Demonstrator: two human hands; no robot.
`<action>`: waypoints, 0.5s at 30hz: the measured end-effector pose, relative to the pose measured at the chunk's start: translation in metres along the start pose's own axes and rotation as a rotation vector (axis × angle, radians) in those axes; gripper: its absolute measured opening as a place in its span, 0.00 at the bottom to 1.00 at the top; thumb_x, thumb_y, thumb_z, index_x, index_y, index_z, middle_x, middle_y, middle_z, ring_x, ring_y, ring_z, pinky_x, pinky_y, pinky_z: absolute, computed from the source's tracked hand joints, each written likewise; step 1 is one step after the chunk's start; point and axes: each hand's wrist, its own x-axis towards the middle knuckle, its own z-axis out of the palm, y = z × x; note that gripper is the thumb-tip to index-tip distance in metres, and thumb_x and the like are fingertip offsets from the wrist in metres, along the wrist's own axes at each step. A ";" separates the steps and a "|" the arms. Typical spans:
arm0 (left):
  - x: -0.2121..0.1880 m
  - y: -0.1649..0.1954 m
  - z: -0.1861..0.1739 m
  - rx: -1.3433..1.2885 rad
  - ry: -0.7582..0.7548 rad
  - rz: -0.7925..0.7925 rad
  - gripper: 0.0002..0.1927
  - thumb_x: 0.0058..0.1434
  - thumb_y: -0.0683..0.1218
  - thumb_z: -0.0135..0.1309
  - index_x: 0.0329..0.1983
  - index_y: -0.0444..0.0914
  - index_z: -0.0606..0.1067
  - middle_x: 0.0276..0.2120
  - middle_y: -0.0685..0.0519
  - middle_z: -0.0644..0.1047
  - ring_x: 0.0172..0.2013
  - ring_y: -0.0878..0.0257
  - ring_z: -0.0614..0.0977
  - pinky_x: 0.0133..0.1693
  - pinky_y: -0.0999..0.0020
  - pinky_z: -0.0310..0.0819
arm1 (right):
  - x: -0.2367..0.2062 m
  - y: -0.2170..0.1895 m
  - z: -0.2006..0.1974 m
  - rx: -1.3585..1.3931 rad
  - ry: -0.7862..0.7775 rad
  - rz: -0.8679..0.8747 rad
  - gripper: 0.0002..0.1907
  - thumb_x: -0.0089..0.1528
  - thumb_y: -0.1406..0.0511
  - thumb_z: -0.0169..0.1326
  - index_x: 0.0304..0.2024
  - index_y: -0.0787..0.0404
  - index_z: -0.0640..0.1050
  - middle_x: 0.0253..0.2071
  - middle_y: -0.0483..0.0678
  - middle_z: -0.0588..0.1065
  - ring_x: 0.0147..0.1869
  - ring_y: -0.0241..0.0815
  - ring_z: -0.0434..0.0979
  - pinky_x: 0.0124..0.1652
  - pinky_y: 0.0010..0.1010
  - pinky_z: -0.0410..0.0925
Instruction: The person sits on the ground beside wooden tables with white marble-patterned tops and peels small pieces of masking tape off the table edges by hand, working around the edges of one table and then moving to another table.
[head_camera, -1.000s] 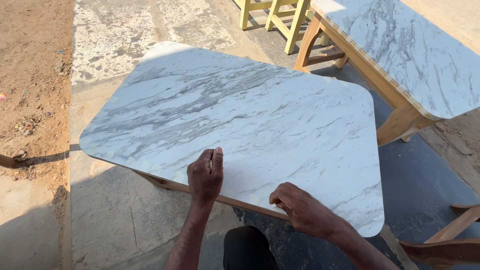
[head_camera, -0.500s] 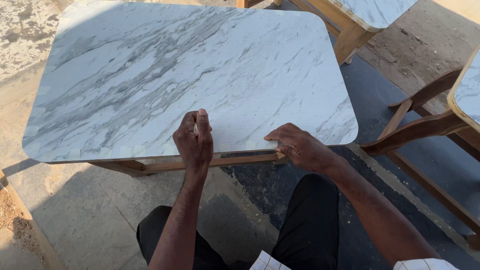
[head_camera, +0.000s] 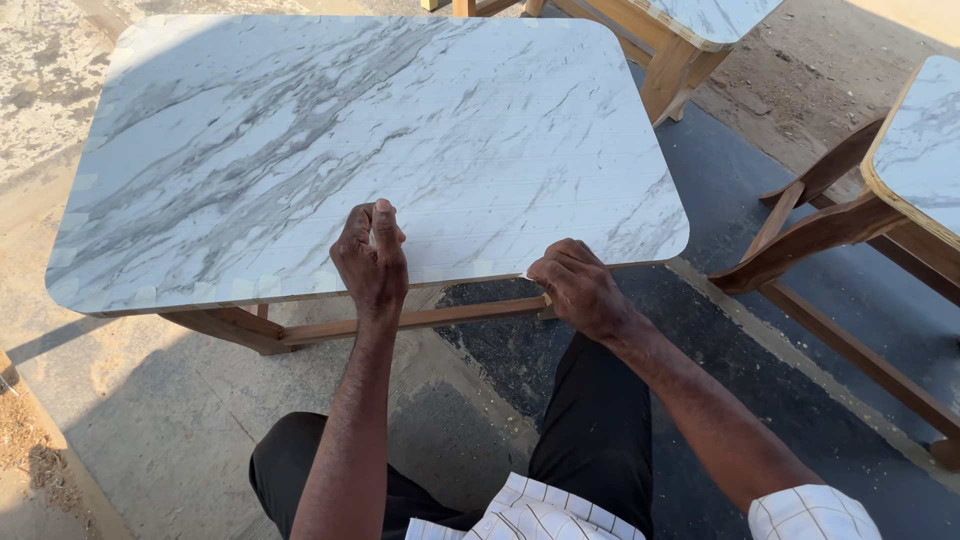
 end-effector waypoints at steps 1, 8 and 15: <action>0.001 -0.001 -0.001 -0.062 -0.013 0.004 0.26 0.75 0.61 0.45 0.39 0.34 0.77 0.21 0.54 0.74 0.26 0.66 0.75 0.32 0.67 0.69 | -0.012 -0.003 0.009 -0.057 0.026 -0.024 0.09 0.63 0.73 0.61 0.45 0.59 0.78 0.41 0.45 0.78 0.52 0.44 0.78 0.52 0.39 0.75; -0.008 0.003 -0.023 -0.196 -0.272 0.048 0.50 0.67 0.79 0.32 0.79 0.40 0.52 0.55 0.45 0.71 0.55 0.55 0.74 0.58 0.49 0.69 | -0.057 -0.038 0.086 -0.311 -0.105 0.118 0.25 0.56 0.71 0.60 0.57 0.61 0.77 0.65 0.68 0.75 0.52 0.54 0.78 0.46 0.43 0.74; -0.106 0.015 -0.066 -0.048 -0.641 0.048 0.49 0.66 0.77 0.37 0.80 0.42 0.55 0.65 0.42 0.68 0.67 0.45 0.68 0.60 0.38 0.63 | -0.037 -0.077 0.075 1.532 -0.432 0.593 0.29 0.67 0.66 0.60 0.68 0.69 0.68 0.54 0.56 0.79 0.48 0.42 0.82 0.45 0.33 0.73</action>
